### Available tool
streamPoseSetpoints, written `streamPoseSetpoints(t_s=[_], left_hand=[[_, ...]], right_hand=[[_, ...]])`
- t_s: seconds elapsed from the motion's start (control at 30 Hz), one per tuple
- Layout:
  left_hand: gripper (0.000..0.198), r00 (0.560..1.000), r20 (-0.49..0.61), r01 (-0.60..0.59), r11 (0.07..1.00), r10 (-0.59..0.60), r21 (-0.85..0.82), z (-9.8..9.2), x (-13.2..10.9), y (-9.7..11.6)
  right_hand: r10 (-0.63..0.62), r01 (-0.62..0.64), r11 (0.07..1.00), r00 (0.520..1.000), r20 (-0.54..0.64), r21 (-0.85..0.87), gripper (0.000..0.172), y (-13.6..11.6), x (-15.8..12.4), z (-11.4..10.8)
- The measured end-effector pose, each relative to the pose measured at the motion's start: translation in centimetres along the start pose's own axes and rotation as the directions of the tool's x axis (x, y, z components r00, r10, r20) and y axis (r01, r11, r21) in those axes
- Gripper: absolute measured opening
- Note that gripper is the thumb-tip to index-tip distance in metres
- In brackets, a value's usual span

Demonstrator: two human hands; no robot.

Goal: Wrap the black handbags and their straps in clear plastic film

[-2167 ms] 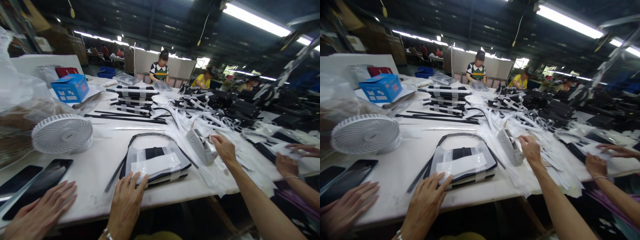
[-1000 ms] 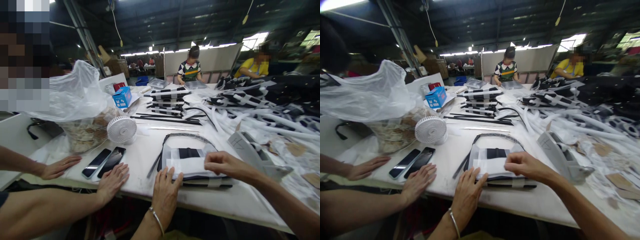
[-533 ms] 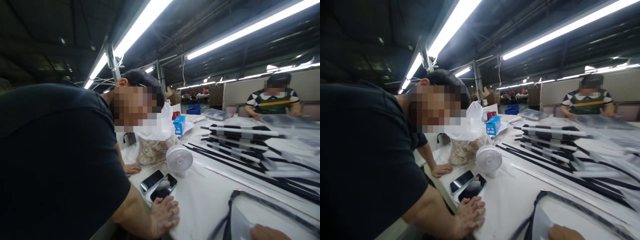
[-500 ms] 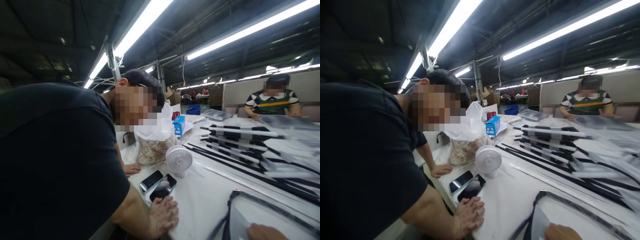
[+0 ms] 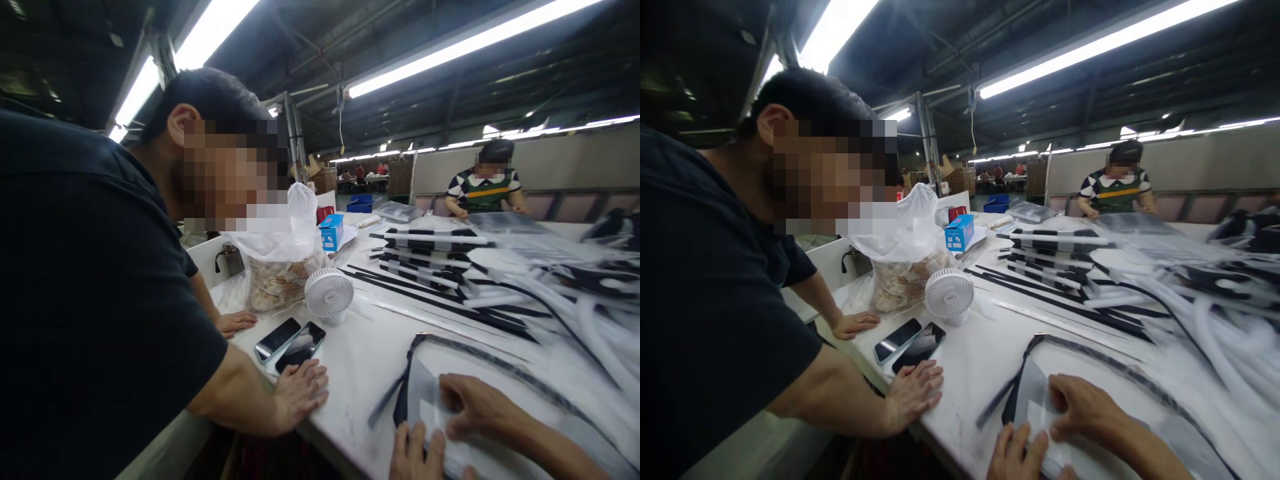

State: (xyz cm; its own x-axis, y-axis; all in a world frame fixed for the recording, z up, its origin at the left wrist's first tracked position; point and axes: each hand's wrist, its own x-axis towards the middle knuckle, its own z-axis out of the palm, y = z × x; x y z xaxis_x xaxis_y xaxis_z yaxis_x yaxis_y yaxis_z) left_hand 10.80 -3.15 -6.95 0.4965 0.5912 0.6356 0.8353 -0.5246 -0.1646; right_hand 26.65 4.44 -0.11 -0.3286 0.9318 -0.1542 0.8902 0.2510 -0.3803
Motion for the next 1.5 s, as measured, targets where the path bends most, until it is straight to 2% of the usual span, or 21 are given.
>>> streamPoseSetpoints(t_s=[0.07,0.1,0.17,0.23,0.3,0.4,0.47,0.53,0.6,0.7,0.8,0.9,1.23,1.3,1.37,1.43,1.5], left_hand=[[0.017,0.992,-0.117,-0.062,0.995,0.052,-0.079,-1.1,-0.8,-0.6],[0.021,0.989,-0.129,-0.092,0.988,0.076,-0.124,-2.1,-1.2,-1.0],[0.036,0.995,0.049,-0.072,0.971,0.086,-0.228,-4.4,-1.6,-2.0],[0.045,0.972,0.224,-0.011,0.96,0.076,-0.279,-6.1,-1.3,-2.6],[0.053,0.942,0.32,0.012,0.945,0.099,-0.327,-6.9,-0.6,-2.9],[0.068,0.928,0.352,0.026,0.923,0.121,-0.385,-7.4,0.4,-3.0],[0.076,0.931,0.344,0.022,0.921,0.123,-0.388,-7.8,1.1,-3.2],[0.076,0.938,0.324,0.003,0.93,0.125,-0.368,-8.1,1.9,-3.4],[0.069,0.949,0.285,-0.034,0.939,0.138,-0.343,-7.8,2.8,-3.7],[0.068,0.946,0.246,-0.127,0.941,0.21,-0.313,-6.2,3.7,-4.0],[0.072,0.916,0.281,-0.198,0.931,0.287,-0.307,-3.8,3.7,-4.1],[0.076,0.902,0.313,-0.2,0.93,0.298,-0.307,-2.4,3.2,-4.2],[0.076,0.914,0.294,-0.188,0.934,0.28,-0.304,-2.1,2.9,-4.2],[0.077,0.913,0.297,-0.176,0.928,0.279,-0.329,-2.1,2.9,-4.5],[0.077,0.897,0.322,-0.172,0.91,0.303,-0.376,-2.4,3.3,-4.9],[0.071,0.875,0.362,-0.151,0.892,0.321,-0.426,-2.9,4.4,-5.4],[0.064,0.866,0.397,-0.105,0.886,0.305,-0.451,-3.3,6.1,-5.9]], right_hand=[[-0.003,0.005,0.997,1.0,-0.028,0.079,0.017,0.2,-0.4,-0.3],[-0.009,0.015,0.992,0.999,-0.049,0.124,0.015,0.1,-1.0,-0.7],[-0.019,0.04,0.972,0.996,-0.092,0.231,0.014,0.0,-2.6,-2.2],[0.032,0.021,0.945,0.987,-0.159,0.326,0.023,0.3,-4.5,-4.0],[0.118,-0.021,0.94,0.957,-0.264,0.342,0.031,0.9,-6.4,-5.4],[0.188,-0.097,0.965,0.904,-0.383,0.245,0.043,1.6,-9.5,-5.3],[0.137,-0.11,0.99,0.899,-0.416,0.089,0.051,1.8,-11.4,-4.0],[0.035,-0.084,0.992,0.906,-0.423,-0.099,0.058,2.0,-13.1,-2.3],[-0.056,-0.056,0.966,0.909,-0.414,-0.254,0.065,2.3,-14.4,-0.8],[-0.127,-0.036,0.924,0.911,-0.392,-0.381,0.074,2.7,-15.6,0.9],[-0.115,-0.059,0.912,0.914,-0.39,-0.407,0.08,3.0,-15.9,2.4],[-0.078,-0.097,0.91,0.916,-0.395,-0.404,0.085,3.1,-15.9,3.6],[-0.032,-0.12,0.929,0.916,-0.401,-0.349,0.09,3.2,-15.6,4.5],[-0.017,-0.108,0.95,0.92,-0.392,-0.293,0.089,3.2,-15.8,4.1],[0.022,-0.087,0.98,0.942,-0.335,-0.181,0.087,3.2,-16.1,2.7],[0.085,-0.088,0.996,0.968,-0.235,-0.004,0.076,3.3,-16.0,0.3],[0.161,-0.137,0.98,0.973,-0.165,0.146,0.064,3.5,-15.3,-2.4]])
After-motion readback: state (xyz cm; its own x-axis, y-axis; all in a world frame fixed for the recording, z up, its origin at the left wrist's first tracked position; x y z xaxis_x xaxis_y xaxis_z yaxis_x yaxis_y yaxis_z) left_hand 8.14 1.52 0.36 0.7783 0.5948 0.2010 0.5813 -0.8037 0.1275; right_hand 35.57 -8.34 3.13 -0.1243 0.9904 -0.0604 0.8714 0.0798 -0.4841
